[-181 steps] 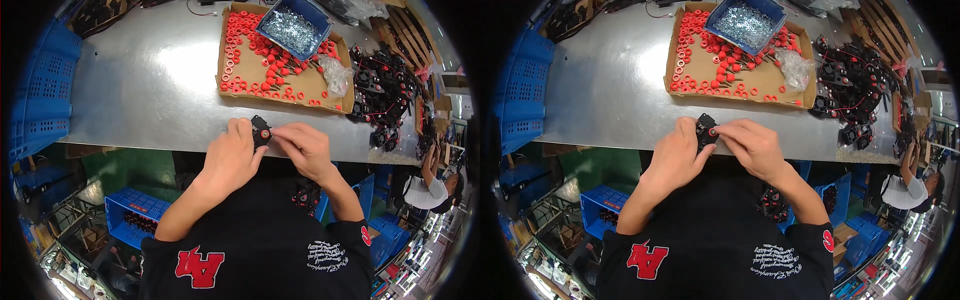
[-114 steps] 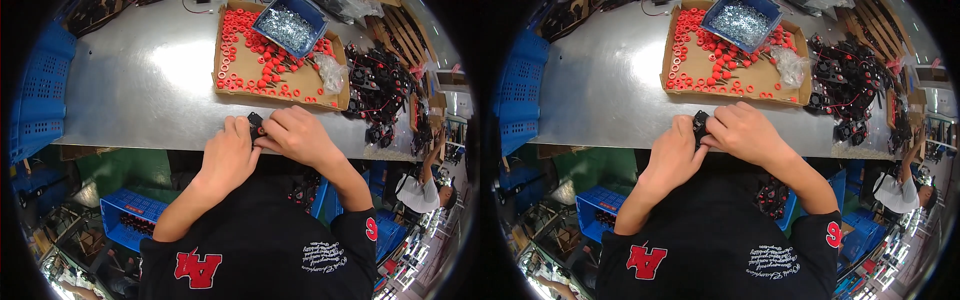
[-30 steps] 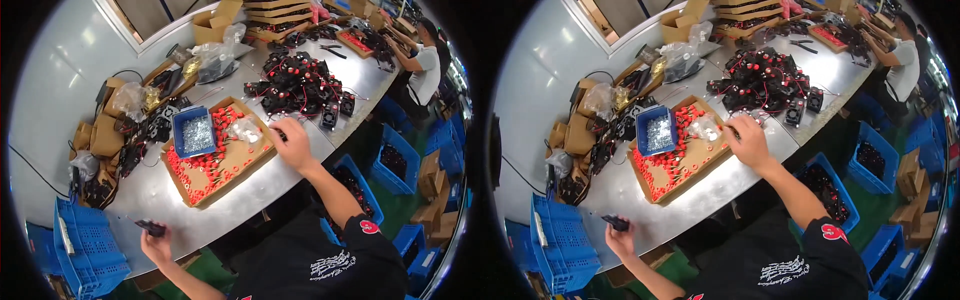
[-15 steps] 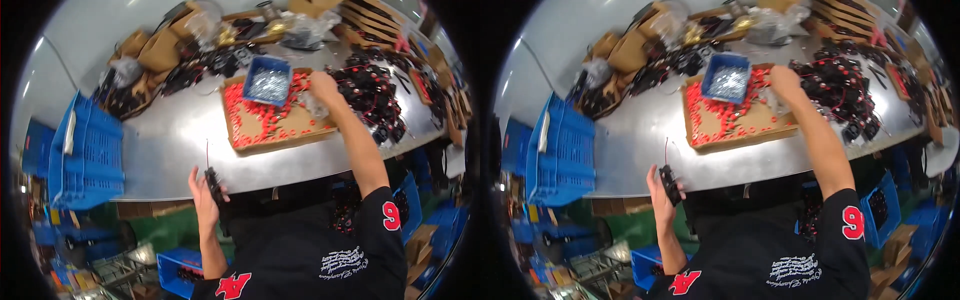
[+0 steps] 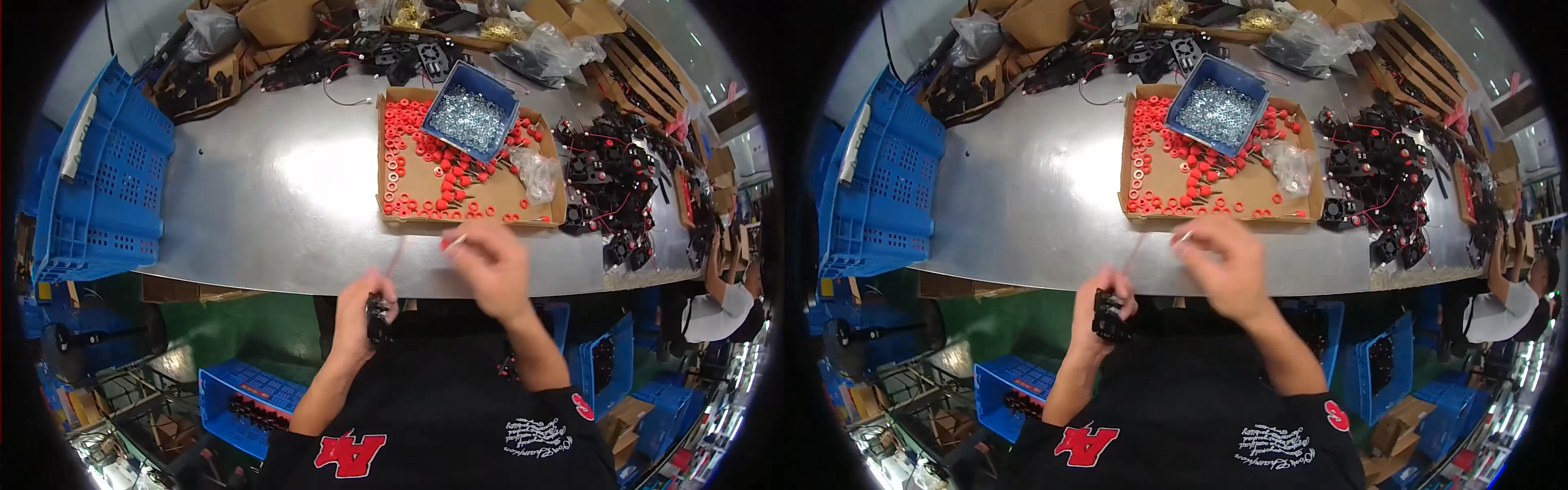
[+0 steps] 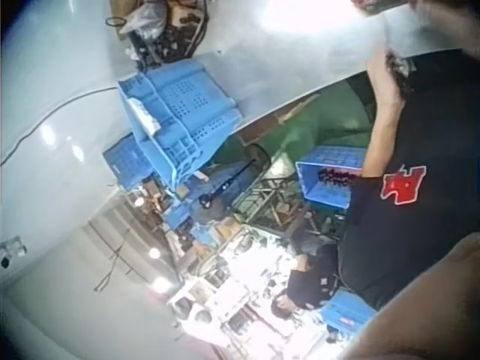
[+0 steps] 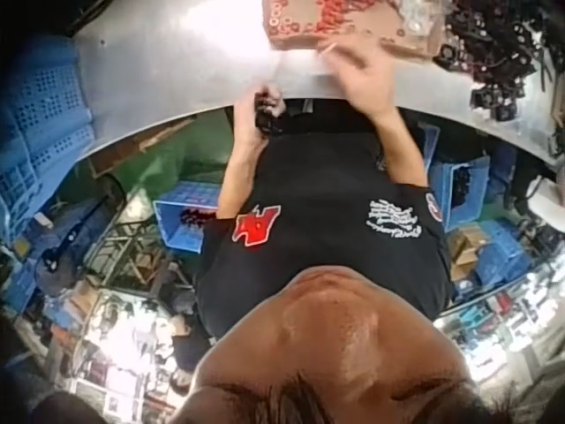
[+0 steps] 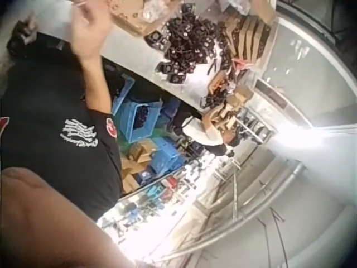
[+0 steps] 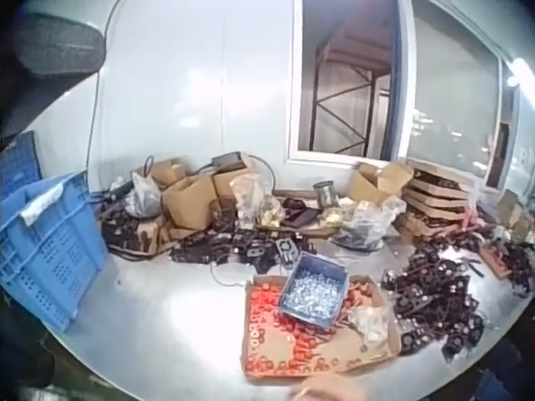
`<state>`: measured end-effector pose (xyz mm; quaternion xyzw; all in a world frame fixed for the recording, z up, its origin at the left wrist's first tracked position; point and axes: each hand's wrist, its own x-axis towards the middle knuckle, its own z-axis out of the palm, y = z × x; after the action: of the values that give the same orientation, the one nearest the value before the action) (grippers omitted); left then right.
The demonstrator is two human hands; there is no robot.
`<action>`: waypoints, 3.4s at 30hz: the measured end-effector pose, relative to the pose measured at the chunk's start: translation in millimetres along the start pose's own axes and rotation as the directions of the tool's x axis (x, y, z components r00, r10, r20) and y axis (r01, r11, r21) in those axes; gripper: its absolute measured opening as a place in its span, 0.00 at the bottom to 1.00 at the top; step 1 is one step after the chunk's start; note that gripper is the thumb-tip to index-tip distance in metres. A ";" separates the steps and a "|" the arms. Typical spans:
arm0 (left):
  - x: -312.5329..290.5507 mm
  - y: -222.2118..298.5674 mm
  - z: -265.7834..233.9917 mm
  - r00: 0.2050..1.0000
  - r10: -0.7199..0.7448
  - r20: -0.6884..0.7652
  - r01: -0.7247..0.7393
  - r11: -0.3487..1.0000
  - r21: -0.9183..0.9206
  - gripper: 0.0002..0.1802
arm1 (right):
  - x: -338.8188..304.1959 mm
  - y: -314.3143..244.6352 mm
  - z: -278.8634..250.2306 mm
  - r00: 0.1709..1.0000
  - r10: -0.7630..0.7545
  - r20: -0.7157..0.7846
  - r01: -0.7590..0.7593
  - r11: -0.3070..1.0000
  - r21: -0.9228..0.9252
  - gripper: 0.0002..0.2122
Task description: The recorder is assembling small electronic cooling fans by attaching wires and plastic components at a workbench.
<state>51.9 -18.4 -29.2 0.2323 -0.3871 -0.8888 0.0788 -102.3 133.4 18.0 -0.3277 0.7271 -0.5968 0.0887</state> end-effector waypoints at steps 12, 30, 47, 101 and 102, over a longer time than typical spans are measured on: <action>-2.3 9.6 4.5 0.999 -0.033 0.011 0.032 0.997 0.076 0.20 | 47.5 8.7 9.8 0.964 -0.040 0.263 0.085 0.983 -0.161 0.08; -10.5 16.8 3.9 0.997 -0.069 -0.035 0.071 0.996 0.049 0.18 | 127.4 49.8 0.5 0.825 -0.073 0.561 0.487 0.597 -0.638 0.08; -8.3 14.4 13.3 0.985 -0.145 0.091 0.138 0.987 0.078 0.19 | 19.5 1.7 3.5 0.865 0.014 0.501 -0.059 0.996 0.074 0.08; -15.2 -13.6 44.7 0.955 -0.055 0.292 0.083 0.993 -0.085 0.27 | -53.7 -35.7 19.0 0.989 0.021 -0.148 -0.027 0.999 -0.042 0.09; -15.2 -14.5 43.2 0.955 -0.056 0.290 0.084 0.993 -0.084 0.27 | -53.8 -34.7 18.6 0.991 0.005 -0.137 -0.016 0.996 -0.084 0.08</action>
<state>45.3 24.7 -8.7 0.1106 -0.3433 -0.9327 0.0011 -38.3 147.2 31.0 -0.2856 0.7578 -0.5859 0.0278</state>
